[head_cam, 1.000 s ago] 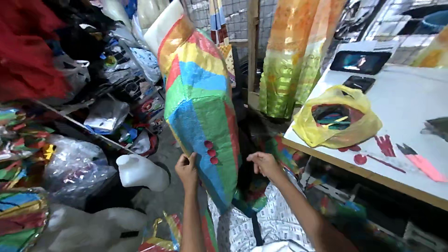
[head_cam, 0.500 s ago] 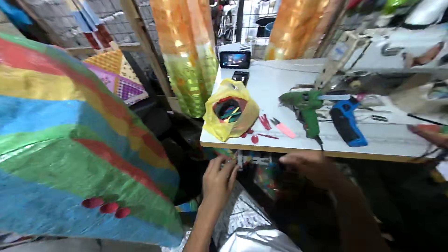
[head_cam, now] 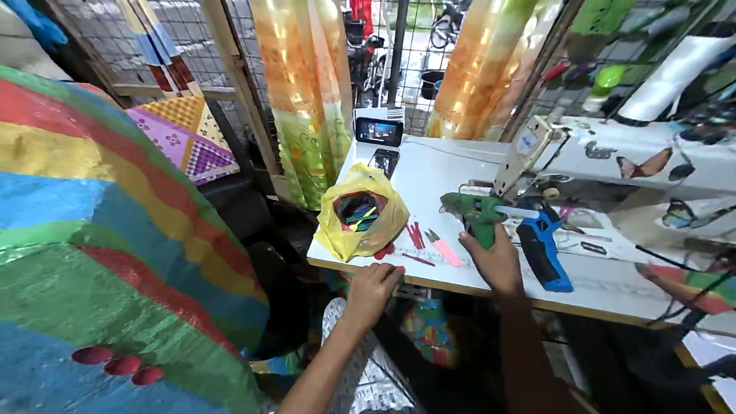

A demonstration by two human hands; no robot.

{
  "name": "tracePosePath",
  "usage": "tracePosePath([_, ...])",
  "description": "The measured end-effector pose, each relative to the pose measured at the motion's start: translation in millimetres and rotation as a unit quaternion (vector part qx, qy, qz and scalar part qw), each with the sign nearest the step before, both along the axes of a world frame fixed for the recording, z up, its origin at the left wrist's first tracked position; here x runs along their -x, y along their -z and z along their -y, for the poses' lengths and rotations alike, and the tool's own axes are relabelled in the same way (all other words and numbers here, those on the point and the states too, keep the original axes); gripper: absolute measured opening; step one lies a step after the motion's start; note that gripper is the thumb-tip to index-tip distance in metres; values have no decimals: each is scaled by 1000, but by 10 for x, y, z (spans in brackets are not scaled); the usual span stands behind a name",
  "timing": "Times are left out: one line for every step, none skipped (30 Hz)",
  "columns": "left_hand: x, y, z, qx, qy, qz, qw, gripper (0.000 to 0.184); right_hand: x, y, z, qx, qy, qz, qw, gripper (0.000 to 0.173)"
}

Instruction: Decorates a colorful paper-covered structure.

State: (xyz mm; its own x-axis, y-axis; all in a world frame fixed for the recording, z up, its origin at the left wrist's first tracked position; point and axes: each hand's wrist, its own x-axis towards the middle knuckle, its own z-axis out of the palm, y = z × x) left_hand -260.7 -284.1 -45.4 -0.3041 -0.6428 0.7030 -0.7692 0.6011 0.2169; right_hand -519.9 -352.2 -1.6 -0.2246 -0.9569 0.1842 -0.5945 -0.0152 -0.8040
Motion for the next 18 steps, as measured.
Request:
tracePosePath([8,-39,-52,-17,-8,-44,999,16,-22,12,37,6,3,-6,1000,58])
tracePosePath([20,-100,-107,-50,-17,-102,993,16,-34,10,62,9,4,-9,1000,53])
tracePosePath([24,-177,-155,-92,-26,-166,981,17,-41,7,76,8,5,-4,1000,50])
tracePosePath([19,-261,-189,-135,-33,-232,963,17,-41,18,72,8,6,10,1000,48])
tracePosePath([1,-339,-199,-170,-36,-296,939,17,-33,30,51,10,5,37,999,47])
tracePosePath([-22,-419,-194,-204,-38,-354,912,17,-18,26,9,13,-2,74,997,47])
tracePosePath([-46,-500,-186,-235,-42,-405,882,16,-1,4,-55,22,-19,117,993,46])
tracePosePath([-67,-570,-179,-263,-48,-450,852,15,10,-25,-138,38,-43,167,984,43])
tracePosePath([-83,-627,-172,-284,-55,-489,823,13,16,-50,-228,57,-76,215,972,40])
tracePosePath([-91,-676,-169,-299,-61,-522,796,12,13,-76,-316,76,-110,256,957,39])
tracePosePath([-92,-718,-168,-309,-63,-551,773,11,-4,-117,-412,84,-128,277,948,39])
tracePosePath([-91,-747,-165,-314,-63,-574,754,10,-36,-162,-503,85,-125,282,947,37])
tracePosePath([-90,-766,-159,-314,-60,-592,740,9,-69,-195,-585,87,-117,276,950,35])
tracePosePath([-88,-780,-150,-311,-58,-606,729,8,-84,-207,-658,95,-126,272,949,34])
tracePosePath([-88,-786,-142,-309,-59,-615,723,6,-86,-193,-722,113,-152,273,943,32])
tracePosePath([-89,-787,-133,-307,-63,-618,721,6,-86,-166,-774,135,-177,271,936,32])
tracePosePath([-94,-784,-126,-305,-67,-618,721,6,-98,-160,-828,142,-191,273,932,36])
tracePosePath([-97,-781,-124,-304,-69,-617,722,6,-124,-177,-896,134,-185,263,937,39])
